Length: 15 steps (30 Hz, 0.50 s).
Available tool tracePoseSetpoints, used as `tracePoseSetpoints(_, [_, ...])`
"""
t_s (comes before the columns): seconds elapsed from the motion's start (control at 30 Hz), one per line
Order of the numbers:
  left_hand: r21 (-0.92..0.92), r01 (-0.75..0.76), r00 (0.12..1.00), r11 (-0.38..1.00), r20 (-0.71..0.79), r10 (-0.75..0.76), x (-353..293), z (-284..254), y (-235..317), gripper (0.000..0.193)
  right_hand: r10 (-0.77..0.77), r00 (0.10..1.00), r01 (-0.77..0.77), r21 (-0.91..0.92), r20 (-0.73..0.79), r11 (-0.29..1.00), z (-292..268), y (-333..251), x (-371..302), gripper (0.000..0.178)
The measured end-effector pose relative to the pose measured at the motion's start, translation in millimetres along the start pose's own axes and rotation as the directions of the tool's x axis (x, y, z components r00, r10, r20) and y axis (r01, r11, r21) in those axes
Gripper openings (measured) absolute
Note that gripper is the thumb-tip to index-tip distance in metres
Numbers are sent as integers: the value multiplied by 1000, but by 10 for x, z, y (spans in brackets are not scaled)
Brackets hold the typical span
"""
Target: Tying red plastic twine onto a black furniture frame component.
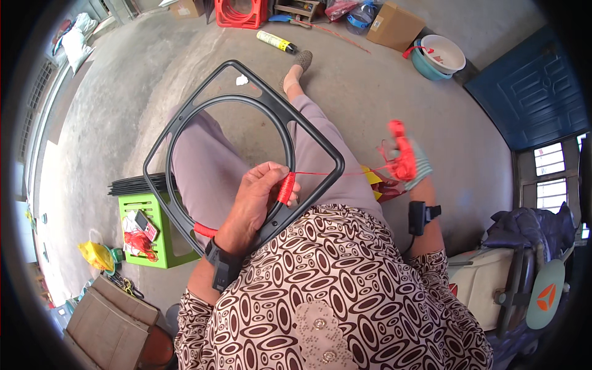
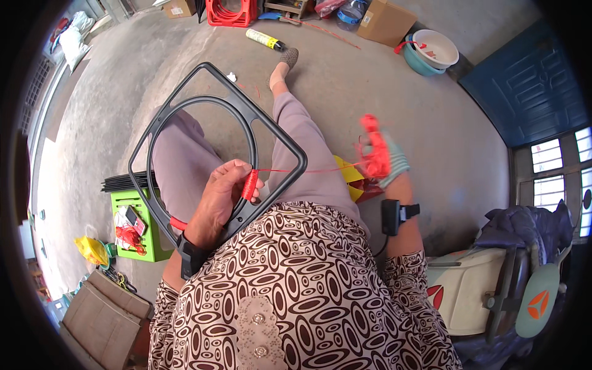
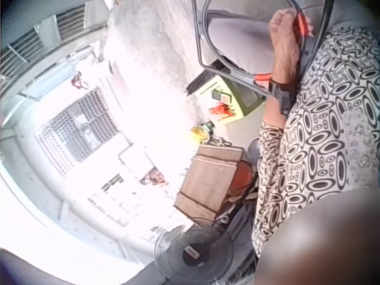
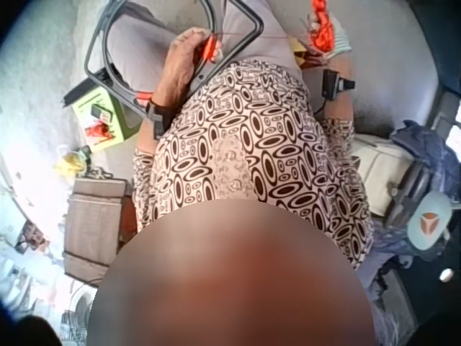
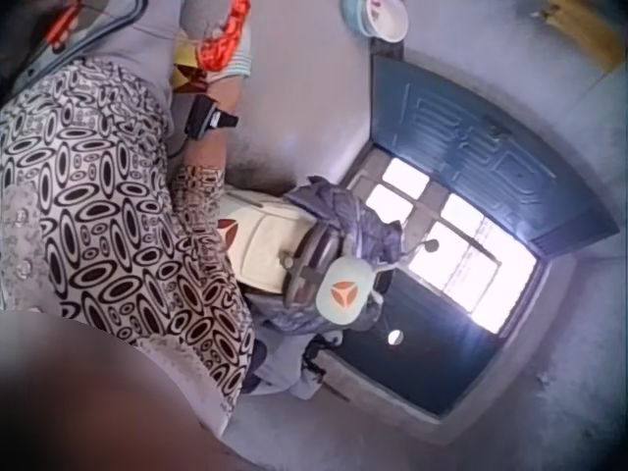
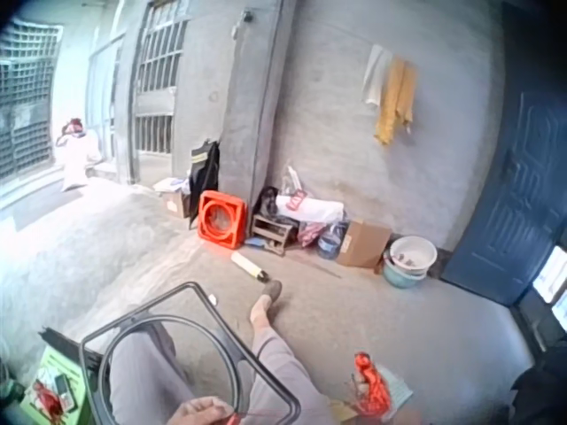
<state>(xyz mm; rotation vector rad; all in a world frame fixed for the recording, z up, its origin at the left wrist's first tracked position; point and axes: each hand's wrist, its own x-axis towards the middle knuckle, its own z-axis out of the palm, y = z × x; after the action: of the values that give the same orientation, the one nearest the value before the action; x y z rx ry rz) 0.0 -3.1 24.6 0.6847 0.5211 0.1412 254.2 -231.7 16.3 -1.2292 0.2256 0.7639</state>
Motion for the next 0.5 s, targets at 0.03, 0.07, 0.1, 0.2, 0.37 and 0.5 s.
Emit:
tracePoseSetpoints(0.03, [17,-12,1000,1000,-12,12,-5,8,1,10,73,964,-28,-176,256,984,83,55,-10,34])
tracePoseSetpoints(0.07, [34,-24,999,999,-23,25,-13,15,1,10,113,932,-5,-300,345,954,171,146,-69,37])
tracePoseSetpoints(0.1, [38,-27,999,999,-26,28,-20,10,-11,10,166,888,32,-418,430,908,510,275,-201,40])
tracePoseSetpoints(0.2, [40,-52,999,998,-3,52,-28,41,-17,11,85,703,216,-326,706,920,946,585,-144,32])
tracePoseSetpoints(0.37, [167,-194,981,967,32,191,-82,104,-19,13,-63,492,352,-133,869,927,1582,584,-207,27])
tracePoseSetpoints(0.5, [157,-198,980,968,4,200,-20,-31,-70,16,93,613,261,-312,785,914,1608,723,-159,29])
